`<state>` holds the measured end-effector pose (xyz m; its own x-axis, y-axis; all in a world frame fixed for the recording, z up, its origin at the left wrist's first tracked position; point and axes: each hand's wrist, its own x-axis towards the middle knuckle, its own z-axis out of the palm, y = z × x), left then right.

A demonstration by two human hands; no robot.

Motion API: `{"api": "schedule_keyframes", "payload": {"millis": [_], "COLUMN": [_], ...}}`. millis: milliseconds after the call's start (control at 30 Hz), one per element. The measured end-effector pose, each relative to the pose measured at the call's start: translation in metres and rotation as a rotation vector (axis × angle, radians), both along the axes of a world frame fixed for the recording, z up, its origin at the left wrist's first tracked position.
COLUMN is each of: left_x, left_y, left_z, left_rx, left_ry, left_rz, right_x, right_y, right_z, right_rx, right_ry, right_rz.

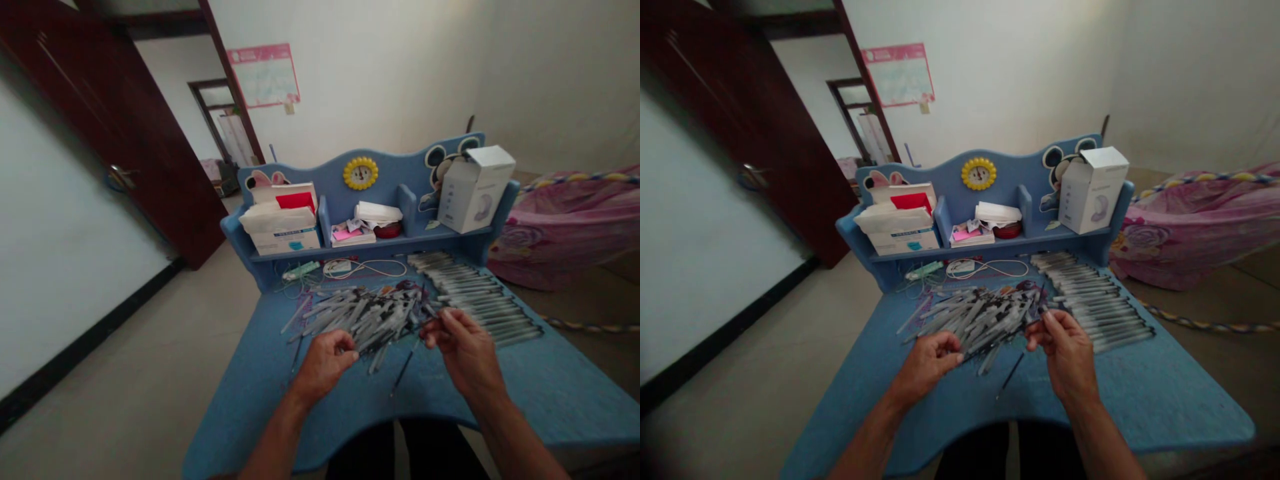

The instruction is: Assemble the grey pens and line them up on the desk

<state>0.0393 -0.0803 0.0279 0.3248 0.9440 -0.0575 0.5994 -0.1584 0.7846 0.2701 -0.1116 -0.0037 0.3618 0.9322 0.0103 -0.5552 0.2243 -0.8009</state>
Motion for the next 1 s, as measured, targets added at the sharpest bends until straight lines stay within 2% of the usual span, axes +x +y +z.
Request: {"api": "schedule_keyframes", "payload": {"millis": [100,200,400,667,1000], "left_x": [0.0,0.0,0.001,0.0,0.001], "left_y": [-0.009,-0.012,-0.013,-0.017,-0.022], "left_z": [0.005,0.004,0.0,0.004,0.006], "left_rx": [-0.022,-0.035,-0.064,-0.066,-0.168], "left_ry": [-0.002,-0.002,0.013,0.038,0.033], "left_rz": [-0.017,-0.034,-0.04,-0.086,-0.115], "right_x": [-0.001,-0.004,-0.009,-0.01,-0.007], "right_y": [0.004,0.005,0.004,0.004,0.002], "right_z": [0.017,0.022,0.012,0.004,-0.006], "right_rx": [0.04,0.044,0.015,-0.009,-0.045], "right_ry": [-0.056,-0.075,-0.098,-0.047,-0.025], "right_rz": [-0.058,-0.078,-0.06,0.018,0.083]}}
